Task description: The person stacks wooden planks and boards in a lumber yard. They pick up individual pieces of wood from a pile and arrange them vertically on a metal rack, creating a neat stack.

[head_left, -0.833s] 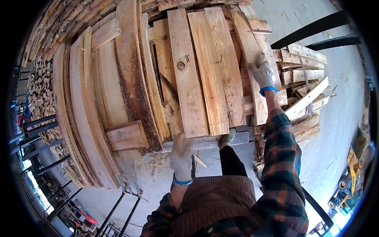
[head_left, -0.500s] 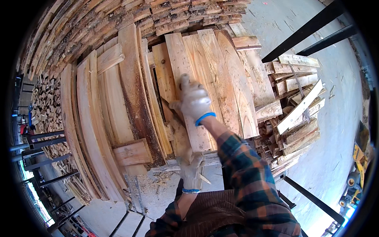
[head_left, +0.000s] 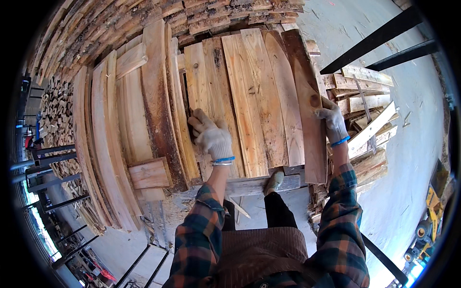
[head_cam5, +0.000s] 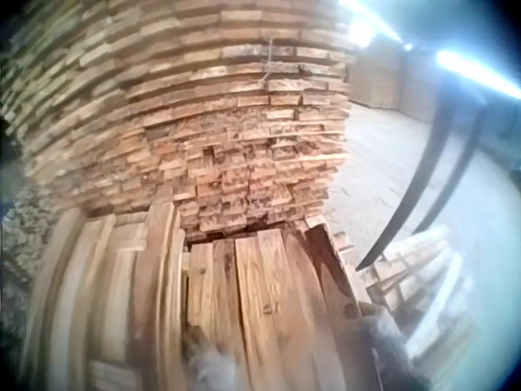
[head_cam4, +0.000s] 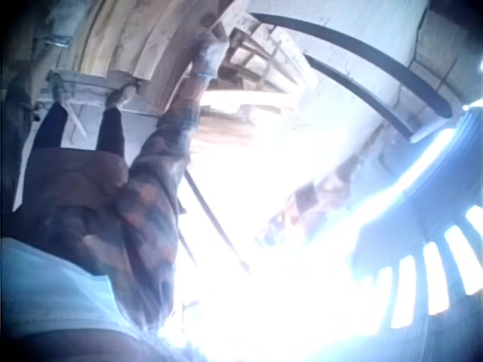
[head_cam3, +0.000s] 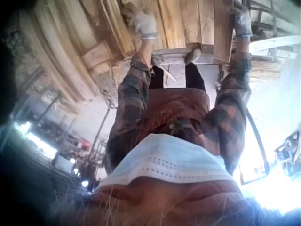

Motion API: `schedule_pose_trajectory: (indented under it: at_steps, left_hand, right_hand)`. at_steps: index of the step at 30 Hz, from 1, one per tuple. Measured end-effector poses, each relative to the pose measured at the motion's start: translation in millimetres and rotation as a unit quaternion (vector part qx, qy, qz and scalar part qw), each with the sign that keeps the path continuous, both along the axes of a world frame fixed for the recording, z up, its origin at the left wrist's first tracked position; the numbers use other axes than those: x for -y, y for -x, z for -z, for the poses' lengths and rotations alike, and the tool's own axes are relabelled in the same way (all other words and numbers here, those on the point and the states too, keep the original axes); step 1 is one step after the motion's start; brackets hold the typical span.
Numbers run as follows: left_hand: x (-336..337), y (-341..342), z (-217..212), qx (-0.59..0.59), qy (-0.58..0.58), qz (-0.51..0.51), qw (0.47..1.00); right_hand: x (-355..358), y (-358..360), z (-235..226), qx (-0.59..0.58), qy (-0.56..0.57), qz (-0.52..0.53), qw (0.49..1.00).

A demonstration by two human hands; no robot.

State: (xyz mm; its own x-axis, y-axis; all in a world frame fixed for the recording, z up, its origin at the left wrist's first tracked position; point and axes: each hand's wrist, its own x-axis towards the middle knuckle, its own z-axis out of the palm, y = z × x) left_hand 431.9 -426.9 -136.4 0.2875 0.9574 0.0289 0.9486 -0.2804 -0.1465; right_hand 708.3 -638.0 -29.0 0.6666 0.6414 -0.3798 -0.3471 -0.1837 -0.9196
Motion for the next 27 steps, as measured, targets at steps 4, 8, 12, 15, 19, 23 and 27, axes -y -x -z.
schedule_pose_trajectory:
  at_steps: [4, 8, 12, 15, 19, 23, 27]
  left_hand:
    - [26, 51, 60, 0.111, -0.045, 0.101, 0.988]
    - [103, 30, -59, 0.244, 0.040, 0.342, 0.907]
    - [151, 141, -99, 0.162, 0.439, 0.303, 0.830]
    - [149, 161, -134, 0.214, 0.568, 0.120, 0.786]
    - [144, 168, -97, 0.458, 0.541, -0.241, 0.663]
    - [138, 133, -38, 0.602, 0.512, -0.418, 0.447]
    - [131, 114, -21, 0.664, 0.489, -0.409, 0.390]
  right_hand:
    - [4, -34, 34, 0.143, 0.137, -0.038, 0.979]
    - [30, -69, 92, 0.184, 0.148, 0.079, 0.968]
    - [11, -60, 77, 0.135, 0.064, 0.121, 0.981]
    - [13, -75, 72, 0.126, 0.079, 0.141, 0.979]
    - [-54, -47, 64, 0.276, 0.181, 0.038, 0.943]
    - [-60, -66, 82, 0.265, 0.153, 0.012, 0.952]
    - [-69, -48, 50, 0.330, 0.349, -0.036, 0.876]
